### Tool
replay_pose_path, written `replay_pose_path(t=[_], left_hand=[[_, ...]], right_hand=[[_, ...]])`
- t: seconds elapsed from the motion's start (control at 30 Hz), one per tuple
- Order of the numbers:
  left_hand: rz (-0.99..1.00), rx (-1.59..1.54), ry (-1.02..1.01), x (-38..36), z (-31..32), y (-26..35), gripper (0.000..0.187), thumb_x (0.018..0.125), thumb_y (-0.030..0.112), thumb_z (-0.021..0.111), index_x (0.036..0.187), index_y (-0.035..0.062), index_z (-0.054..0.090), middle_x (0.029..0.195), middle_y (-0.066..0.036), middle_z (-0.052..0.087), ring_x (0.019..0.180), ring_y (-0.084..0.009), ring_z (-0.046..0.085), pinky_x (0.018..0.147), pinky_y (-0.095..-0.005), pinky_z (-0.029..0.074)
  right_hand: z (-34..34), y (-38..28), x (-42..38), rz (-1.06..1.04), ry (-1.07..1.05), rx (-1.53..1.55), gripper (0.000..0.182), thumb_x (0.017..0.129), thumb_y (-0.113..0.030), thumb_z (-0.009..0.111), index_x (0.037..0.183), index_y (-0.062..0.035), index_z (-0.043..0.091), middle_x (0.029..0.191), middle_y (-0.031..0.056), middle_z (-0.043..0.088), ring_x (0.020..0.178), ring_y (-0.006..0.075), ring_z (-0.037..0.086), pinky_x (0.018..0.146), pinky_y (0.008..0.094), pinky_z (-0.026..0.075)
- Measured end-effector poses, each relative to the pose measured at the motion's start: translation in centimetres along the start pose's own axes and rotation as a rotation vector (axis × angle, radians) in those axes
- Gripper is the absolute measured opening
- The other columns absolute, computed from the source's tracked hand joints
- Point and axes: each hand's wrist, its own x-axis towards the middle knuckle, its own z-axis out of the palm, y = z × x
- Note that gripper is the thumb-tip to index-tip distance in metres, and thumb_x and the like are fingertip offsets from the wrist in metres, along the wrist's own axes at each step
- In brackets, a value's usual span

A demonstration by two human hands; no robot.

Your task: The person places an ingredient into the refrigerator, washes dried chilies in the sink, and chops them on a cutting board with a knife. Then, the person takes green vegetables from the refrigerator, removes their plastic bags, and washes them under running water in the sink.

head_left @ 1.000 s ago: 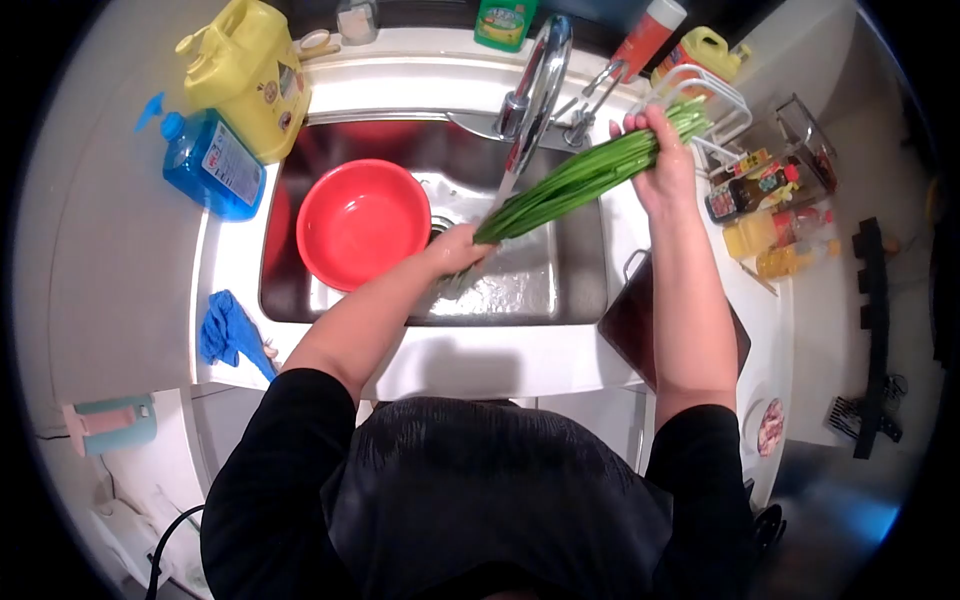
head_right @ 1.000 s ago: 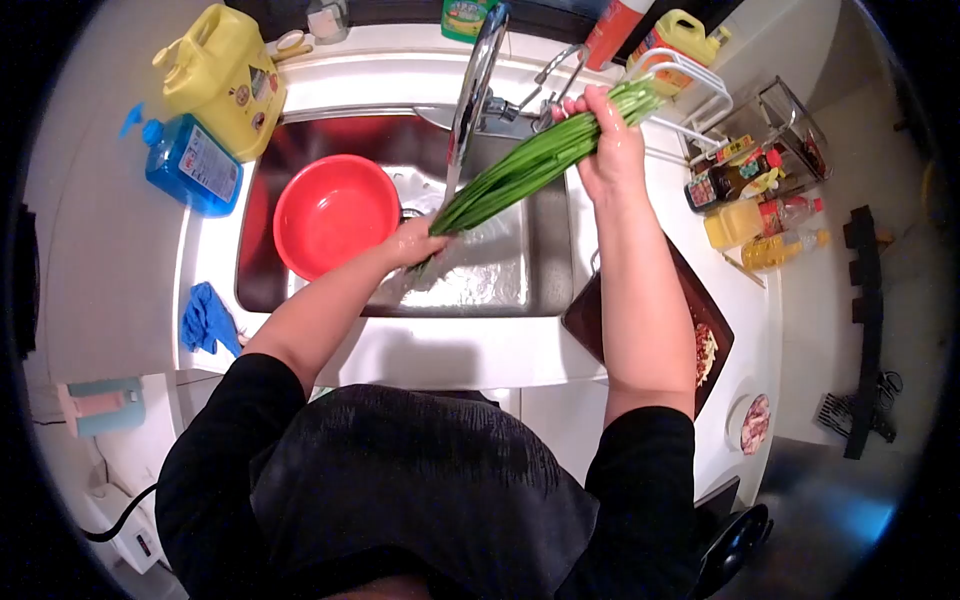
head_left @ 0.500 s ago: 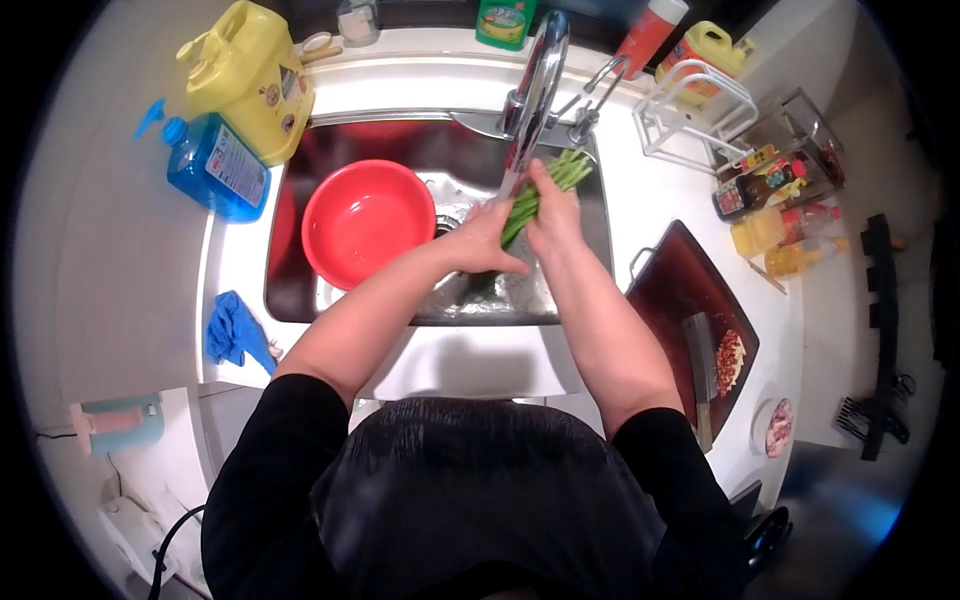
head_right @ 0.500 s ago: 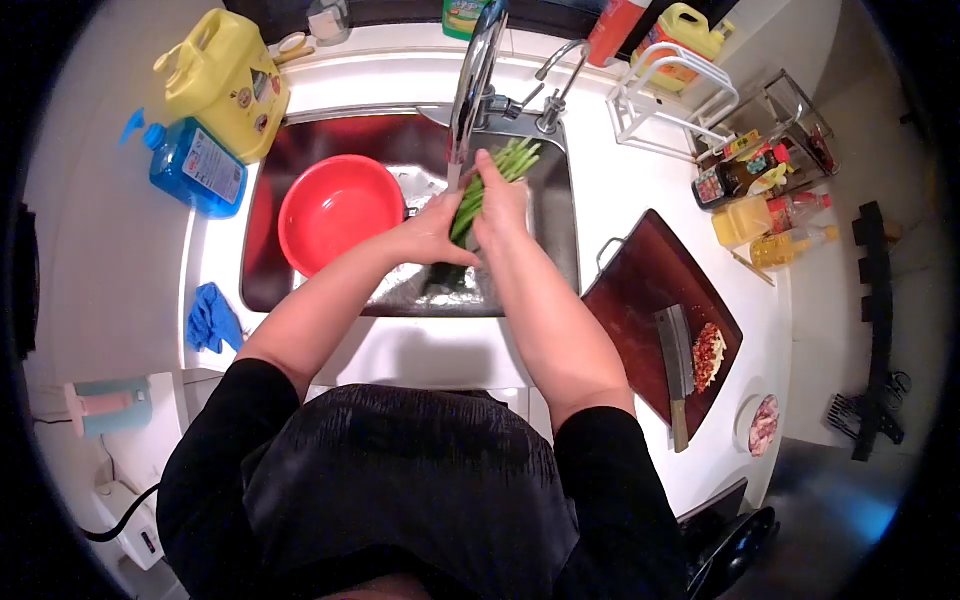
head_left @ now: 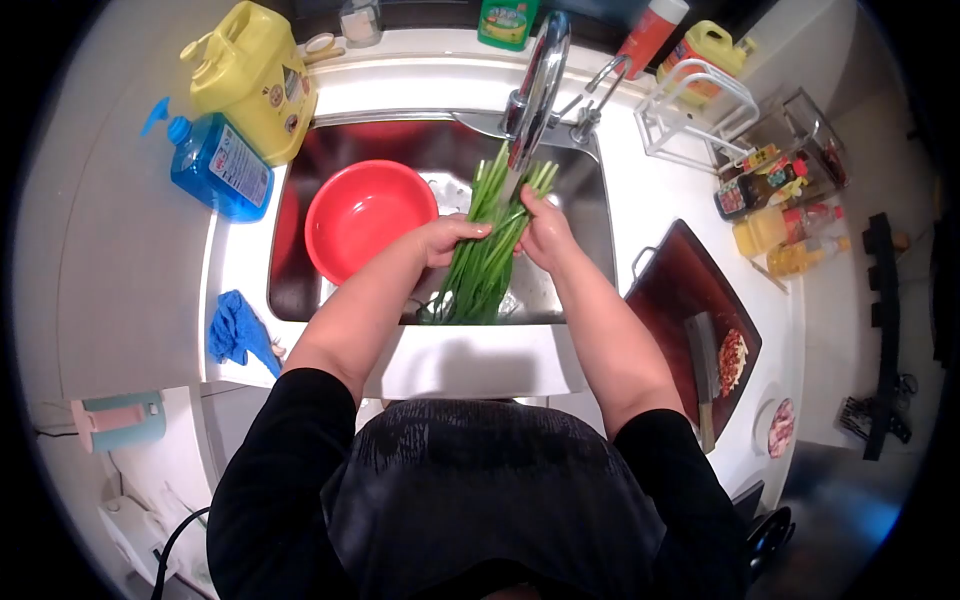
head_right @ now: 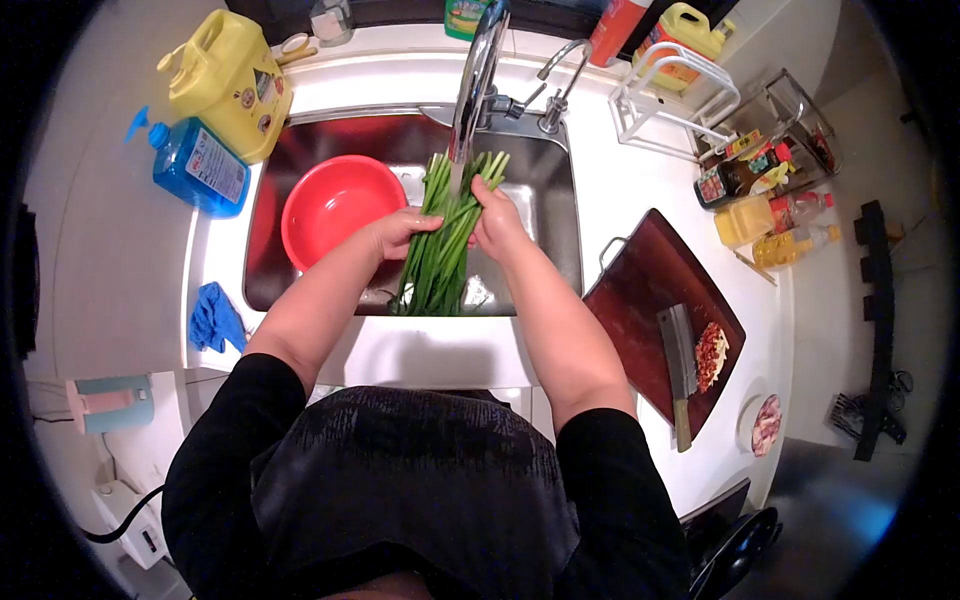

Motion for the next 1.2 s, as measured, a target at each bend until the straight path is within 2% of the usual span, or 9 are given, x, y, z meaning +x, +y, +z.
replay_pose_path(t=[0.17,0.37,0.43,0.8,0.97,1.0,1.1,1.13,1.2], left_hand=[[-0.007,-0.056,0.237,0.3,-0.8,-1.2,0.042,0.082,0.023,0.059,0.115,-0.0001,0.047,0.107,-0.014,0.057,0.097,-0.0255,0.057,0.083,-0.0379,0.048],[0.037,0.171,0.451,1.3,2.7,-0.8,0.033,0.079,0.017,0.062,0.105,0.0002,0.051,0.093,-0.010,0.059,0.081,-0.0218,0.060,0.070,-0.0346,0.051],[0.040,0.107,0.407,1.4,2.3,-1.0,0.031,0.079,0.014,0.058,0.106,0.0004,0.050,0.094,-0.011,0.059,0.081,-0.0233,0.060,0.071,-0.0358,0.051],[-0.065,0.145,0.045,1.5,-4.0,-0.6,0.035,0.079,0.016,0.060,0.111,0.0043,0.051,0.109,-0.008,0.056,0.101,-0.0206,0.053,0.089,-0.0361,0.042],[-0.037,0.278,0.123,0.9,2.1,0.0,0.038,0.081,0.019,0.058,0.112,0.0009,0.048,0.107,-0.011,0.056,0.098,-0.0217,0.055,0.084,-0.0343,0.047],[-0.137,0.288,0.206,1.2,0.6,0.4,0.036,0.081,0.018,0.057,0.111,-0.0012,0.049,0.105,-0.011,0.057,0.096,-0.0215,0.056,0.084,-0.0339,0.047],[-0.187,0.250,0.167,0.2,-0.4,0.7,0.037,0.080,0.019,0.058,0.108,-0.0031,0.051,0.105,-0.015,0.056,0.096,-0.0260,0.056,0.085,-0.0377,0.046],[-0.203,0.147,0.129,0.1,-0.8,0.4,0.037,0.079,0.019,0.058,0.107,-0.0033,0.051,0.105,-0.016,0.057,0.095,-0.0281,0.057,0.085,-0.0389,0.046],[-0.154,0.177,0.124,-0.3,0.0,-0.4,0.033,0.079,0.015,0.057,0.106,-0.0036,0.052,0.099,-0.017,0.059,0.091,-0.0281,0.059,0.081,-0.0396,0.049]], right_hand=[[1.5,2.9,1.7,-0.580,0.251,-0.742,0.038,0.082,-0.023,0.057,0.111,0.0000,0.047,0.099,0.0121,0.058,0.081,0.0183,0.059,0.068,0.0303,0.047],[1.7,2.0,4.0,-0.251,0.582,-0.886,0.044,0.083,-0.036,0.051,0.102,0.0034,0.053,0.075,0.0201,0.061,0.066,0.0294,0.060,0.057,0.0400,0.047],[0.1,5.2,8.1,-0.431,0.504,-1.236,0.053,0.083,-0.037,0.049,0.113,0.0063,0.048,0.109,0.0312,0.049,0.097,0.0364,0.054,0.079,0.0405,0.045],[4.1,3.3,3.1,-0.502,0.613,-0.764,0.062,0.052,-0.038,0.076,0.098,-0.0007,0.056,0.094,0.0206,0.060,0.090,0.0332,0.058,0.081,0.0376,0.045],[2.6,3.9,8.4,-0.379,0.853,-0.837,0.040,0.064,-0.033,0.067,0.083,0.0017,0.062,0.083,0.0203,0.062,0.080,0.0326,0.061,0.071,0.0390,0.048],[-0.3,5.3,13.4,-0.229,0.740,-1.069,0.058,0.073,-0.051,0.056,0.088,0.0041,0.061,0.087,0.0217,0.061,0.077,0.0328,0.060,0.070,0.0400,0.047],[3.2,1.9,3.7,-0.023,0.519,-0.201,0.065,0.079,-0.056,0.051,0.105,0.0036,0.053,0.092,0.0182,0.060,0.082,0.0290,0.060,0.071,0.0397,0.047],[5.4,1.9,0.0,-0.460,0.202,-0.113,0.064,0.076,-0.045,0.061,0.114,0.0039,0.045,0.101,0.0182,0.058,0.089,0.0309,0.058,0.078,0.0396,0.045],[3.4,4.7,2.1,-0.648,0.396,-0.817,0.055,0.073,-0.031,0.064,0.114,-0.0001,0.045,0.099,0.0180,0.058,0.090,0.0306,0.057,0.081,0.0378,0.044]])
